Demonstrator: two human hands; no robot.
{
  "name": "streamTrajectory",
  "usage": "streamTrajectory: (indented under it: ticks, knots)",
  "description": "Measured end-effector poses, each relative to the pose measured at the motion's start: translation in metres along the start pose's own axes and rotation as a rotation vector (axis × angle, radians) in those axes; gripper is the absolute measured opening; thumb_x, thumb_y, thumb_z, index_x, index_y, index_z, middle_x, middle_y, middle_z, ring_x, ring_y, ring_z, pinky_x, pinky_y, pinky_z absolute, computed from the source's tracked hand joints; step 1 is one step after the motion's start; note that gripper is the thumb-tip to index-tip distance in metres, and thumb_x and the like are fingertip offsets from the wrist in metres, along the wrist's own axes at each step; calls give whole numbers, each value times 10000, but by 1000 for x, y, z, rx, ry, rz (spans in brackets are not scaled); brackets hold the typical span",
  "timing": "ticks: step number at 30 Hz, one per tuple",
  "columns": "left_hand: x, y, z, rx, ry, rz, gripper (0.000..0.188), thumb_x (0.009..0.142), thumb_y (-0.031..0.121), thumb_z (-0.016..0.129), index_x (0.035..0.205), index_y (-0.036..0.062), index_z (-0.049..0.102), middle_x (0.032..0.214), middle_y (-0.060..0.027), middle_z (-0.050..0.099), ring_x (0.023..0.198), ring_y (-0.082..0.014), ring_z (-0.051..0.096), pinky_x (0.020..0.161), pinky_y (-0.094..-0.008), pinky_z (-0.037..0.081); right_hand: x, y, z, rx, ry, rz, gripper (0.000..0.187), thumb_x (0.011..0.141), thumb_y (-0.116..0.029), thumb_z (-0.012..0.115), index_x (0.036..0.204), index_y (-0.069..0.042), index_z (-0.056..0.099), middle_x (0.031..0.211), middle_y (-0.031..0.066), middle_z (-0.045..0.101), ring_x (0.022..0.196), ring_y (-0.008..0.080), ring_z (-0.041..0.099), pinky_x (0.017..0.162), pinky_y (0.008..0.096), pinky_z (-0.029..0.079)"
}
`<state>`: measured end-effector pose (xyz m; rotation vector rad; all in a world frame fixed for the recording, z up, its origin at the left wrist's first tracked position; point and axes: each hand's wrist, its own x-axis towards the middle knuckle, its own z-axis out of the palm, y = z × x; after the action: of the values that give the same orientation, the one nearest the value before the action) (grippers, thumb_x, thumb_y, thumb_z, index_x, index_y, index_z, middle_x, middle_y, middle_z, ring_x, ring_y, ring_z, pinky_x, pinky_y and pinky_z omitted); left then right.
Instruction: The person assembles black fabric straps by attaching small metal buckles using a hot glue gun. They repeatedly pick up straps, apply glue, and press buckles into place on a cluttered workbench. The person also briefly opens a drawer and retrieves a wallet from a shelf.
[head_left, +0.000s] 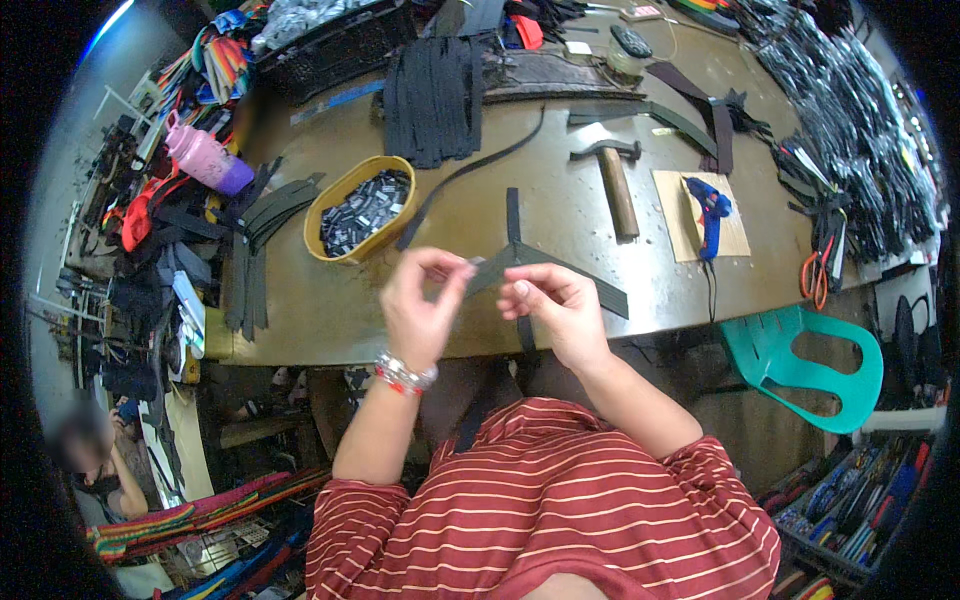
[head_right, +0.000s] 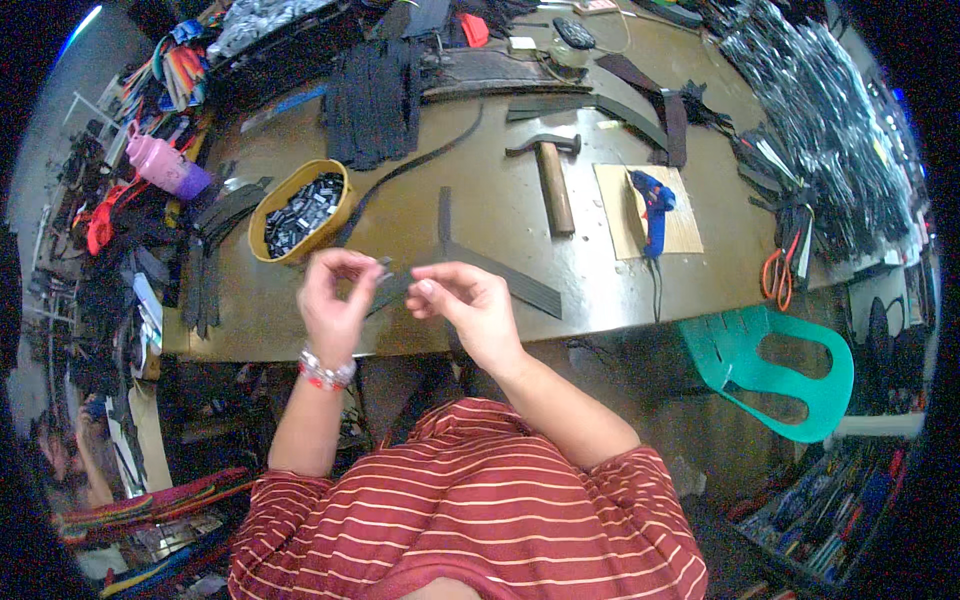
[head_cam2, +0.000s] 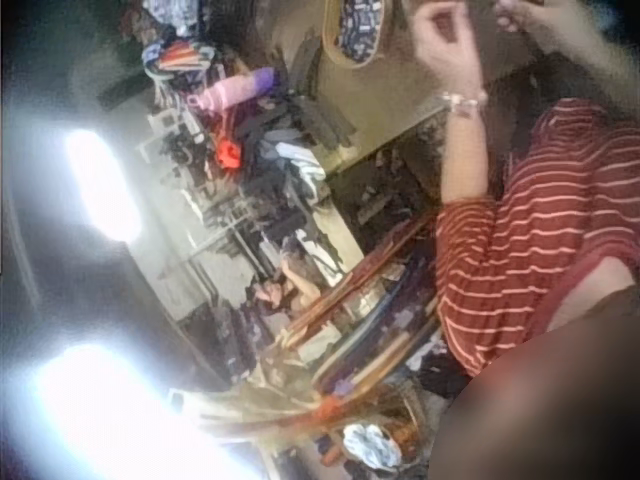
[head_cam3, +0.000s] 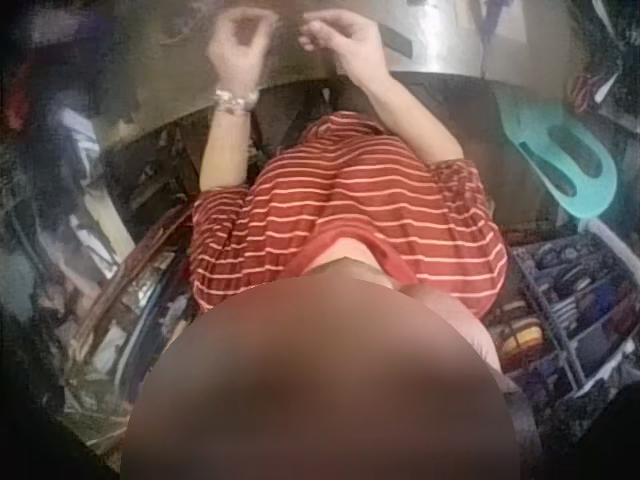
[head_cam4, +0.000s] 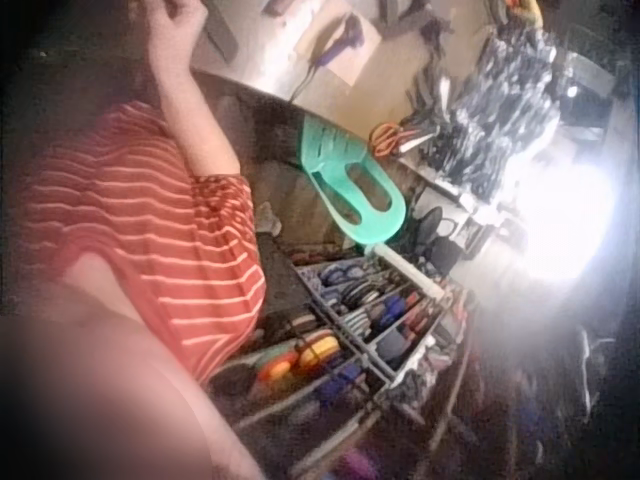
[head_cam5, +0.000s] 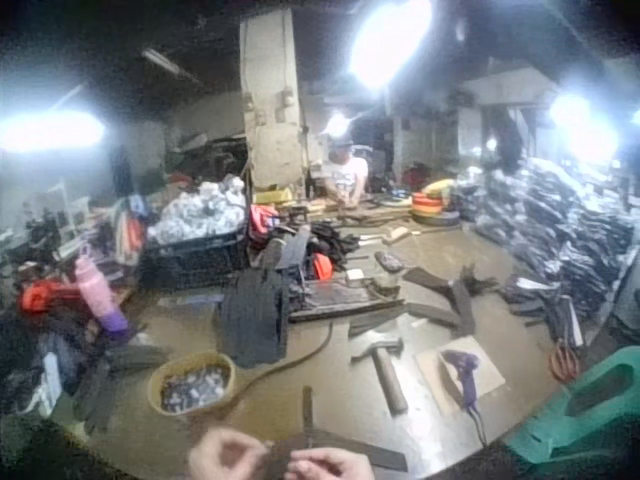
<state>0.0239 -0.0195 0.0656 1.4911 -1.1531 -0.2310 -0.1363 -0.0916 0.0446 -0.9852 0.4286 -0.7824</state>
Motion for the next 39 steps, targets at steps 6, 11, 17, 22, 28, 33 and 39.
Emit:
streamTrajectory:
  ticks: [6,11,17,22,28,33,39]
  knots:
    - [-33,21,30,202,-81,375,249,722,1,682,950,63,600,925,-63,640,849,-254,594,756,-350,479,-10,-16,3,-135,116,-61,233,853,-49,616,1071,28,597,905,92,659,758,122,624,705,254,519]
    - [-36,21,28,-533,-98,-242,298,809,50,652,1090,25,557,1011,-69,603,868,-146,587,761,-282,501,-20,-26,-15,-125,87,-53,253,847,-33,621,1090,26,584,908,92,662,778,118,616,707,246,509]
    - [-37,13,29,-764,-308,-461,141,873,63,602,1001,3,607,869,-25,625,763,-70,585,653,-210,517,-29,-34,-18,-641,180,-296,265,822,11,629,1084,23,588,948,85,645,825,112,603,729,235,492]
    - [-43,18,36,-736,-258,-415,147,868,45,606,1011,11,613,883,-10,627,757,-60,571,654,-193,483,-37,-31,-6,-428,131,-116,235,806,-56,682,1031,0,646,930,53,658,821,90,608,678,224,505]
    - [-44,22,37,-446,-157,-123,272,813,-26,631,1076,7,574,1068,-67,576,921,-117,565,751,-225,488,-35,-30,-11,-323,105,6,200,806,-54,683,995,2,653,900,45,665,779,69,598,644,205,499]
    - [-45,23,33,-790,-253,-412,236,829,-38,615,1060,-15,574,1006,-77,625,903,-111,606,778,-234,509,-35,-34,-10,-362,76,28,182,802,-54,686,971,5,660,881,53,669,781,81,611,675,217,506]
    - [-46,23,31,-759,-252,-417,174,842,-36,596,1015,-25,582,950,-76,636,831,-112,616,731,-239,529,-34,-31,-10,-408,92,27,171,801,-54,684,953,20,662,871,68,676,792,93,624,718,235,510]
